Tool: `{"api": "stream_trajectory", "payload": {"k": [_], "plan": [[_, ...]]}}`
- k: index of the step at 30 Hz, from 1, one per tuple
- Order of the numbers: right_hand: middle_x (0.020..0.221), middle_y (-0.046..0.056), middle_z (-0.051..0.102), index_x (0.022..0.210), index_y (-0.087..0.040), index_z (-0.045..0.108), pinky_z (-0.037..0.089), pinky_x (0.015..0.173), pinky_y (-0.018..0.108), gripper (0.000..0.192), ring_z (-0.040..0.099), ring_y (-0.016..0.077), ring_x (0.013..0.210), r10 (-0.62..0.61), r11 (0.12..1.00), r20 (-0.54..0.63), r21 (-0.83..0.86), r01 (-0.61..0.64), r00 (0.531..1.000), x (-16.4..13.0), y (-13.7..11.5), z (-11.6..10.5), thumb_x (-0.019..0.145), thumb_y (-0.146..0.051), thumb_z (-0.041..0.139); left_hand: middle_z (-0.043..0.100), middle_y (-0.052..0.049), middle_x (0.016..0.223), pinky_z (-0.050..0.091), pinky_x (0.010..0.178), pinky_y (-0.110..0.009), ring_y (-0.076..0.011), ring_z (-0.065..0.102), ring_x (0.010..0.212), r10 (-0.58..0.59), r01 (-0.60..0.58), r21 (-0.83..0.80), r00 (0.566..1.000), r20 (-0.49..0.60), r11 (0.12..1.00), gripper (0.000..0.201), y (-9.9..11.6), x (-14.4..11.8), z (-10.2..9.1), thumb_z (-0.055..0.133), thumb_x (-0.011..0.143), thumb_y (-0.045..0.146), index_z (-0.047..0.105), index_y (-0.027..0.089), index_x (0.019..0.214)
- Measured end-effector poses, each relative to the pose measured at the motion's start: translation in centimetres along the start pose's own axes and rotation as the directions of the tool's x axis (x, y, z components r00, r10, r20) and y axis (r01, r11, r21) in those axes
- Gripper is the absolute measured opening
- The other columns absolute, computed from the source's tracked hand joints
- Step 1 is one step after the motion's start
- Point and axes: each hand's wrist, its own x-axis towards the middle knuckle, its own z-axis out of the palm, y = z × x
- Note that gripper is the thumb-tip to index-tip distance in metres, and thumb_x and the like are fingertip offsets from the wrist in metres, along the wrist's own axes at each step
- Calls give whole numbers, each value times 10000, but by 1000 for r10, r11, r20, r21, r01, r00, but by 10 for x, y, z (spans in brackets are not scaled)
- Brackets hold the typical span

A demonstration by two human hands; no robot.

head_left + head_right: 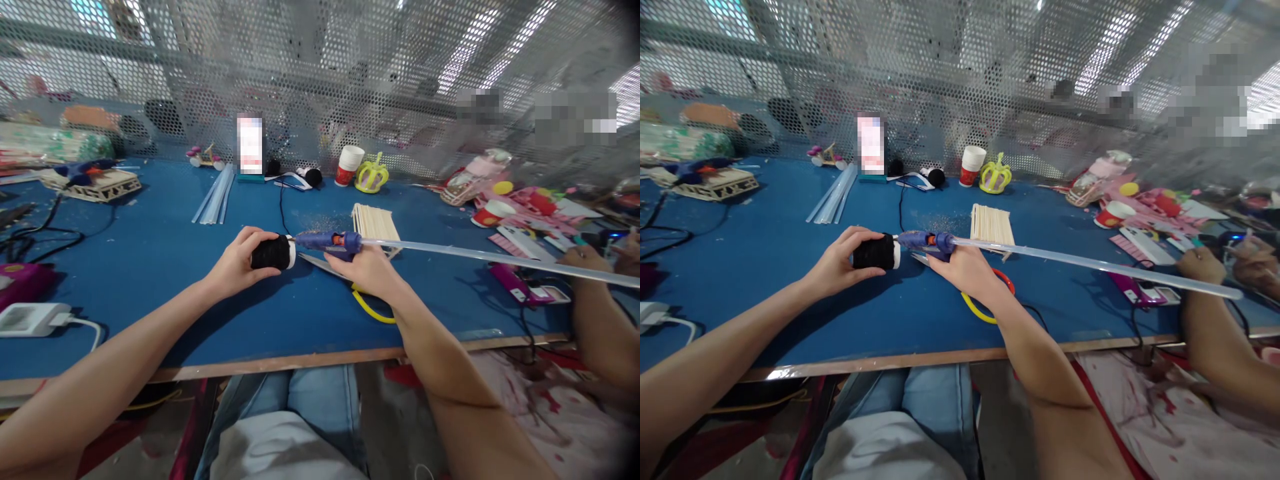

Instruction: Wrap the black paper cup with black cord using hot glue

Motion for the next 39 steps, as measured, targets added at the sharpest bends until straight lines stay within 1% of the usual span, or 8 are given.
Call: {"api": "stream_trajectory", "payload": {"k": [10, 15, 21, 25, 28, 31, 34, 39], "plan": [[663, 45, 639, 690, -175, 615, 457, 648, 311, 207, 606, 188, 665, 32, 998, -3, 46, -32, 999, 3, -2, 0, 766, -353, 541, 479, -94, 1133, 452, 917, -408, -236, 507, 1065, 34, -34, 14, 999, 34, 999, 512, 5, -1, 0, 669, 743, 376, 471, 220, 1189], [482, -1, 562, 656, -170, 580, 452, 502, 284, 217, 542, 144, 471, 194, 940, 61, 274, -203, 979, 9, 3, -5, 725, -376, 594, 489, -88, 1127, 452, 916, -389, -228, 518, 1049, 8, -9, 9, 1000, 25, 1000, 549, 3, 0, 0, 682, 724, 401, 471, 208, 1192], [743, 71, 688, 830, -143, 622, 513, 616, 300, 290, 636, 157, 613, 275, 874, -3, 418, -249, 961, 21, 33, -7, 730, -415, 614, 514, -81, 1107, 445, 920, -407, -233, 525, 1041, -57, 57, 1, 998, -11, 998, 559, 1, 1, -1, 694, 700, 413, 487, 208, 1176], [651, 59, 669, 791, -152, 604, 493, 590, 310, 344, 610, 159, 526, 345, 926, -132, 209, -314, 929, 27, 50, -12, 794, -483, 509, 515, -78, 1111, 442, 923, -417, -239, 526, 1045, -67, 67, -4, 998, -17, 998, 566, 0, 1, 0, 693, 694, 427, 489, 215, 1178], [566, 49, 641, 744, -159, 610, 479, 640, 314, 349, 629, 193, 583, 408, 912, -246, 62, -406, 879, 30, 61, -18, 777, -496, 522, 513, -77, 1113, 441, 925, -424, -239, 528, 1045, -77, 77, -6, 997, -23, 997, 567, -1, 1, 1, 694, 693, 431, 488, 223, 1179], [762, 105, 695, 810, -146, 638, 465, 719, 335, 360, 650, 251, 784, 459, 866, -325, -43, -498, 827, 34, 73, -20, 736, -491, 567, 509, -77, 1114, 441, 925, -425, -236, 528, 1046, -83, 83, 1, 996, -23, 997, 571, -1, 1, 1, 696, 694, 428, 482, 225, 1183], [930, 144, 685, 896, -143, 647, 452, 738, 367, 439, 628, 303, 902, 501, 811, -317, -152, -564, 805, 37, 82, -18, 714, -532, 558, 506, -77, 1114, 438, 931, -422, -232, 529, 1048, -82, 82, 5, 996, -37, 997, 577, 0, 0, 1, 700, 692, 424, 481, 221, 1186], [904, 145, 671, 838, -171, 655, 450, 678, 374, 490, 622, 312, 867, 560, 758, -233, -243, -605, 795, 39, 91, -17, 713, -617, 497, 496, -81, 1133, 429, 948, -426, -238, 515, 1074, -66, 67, 8, 997, -50, 998, 568, 2, 0, 0, 705, 696, 399, 479, 220, 1185]]}}
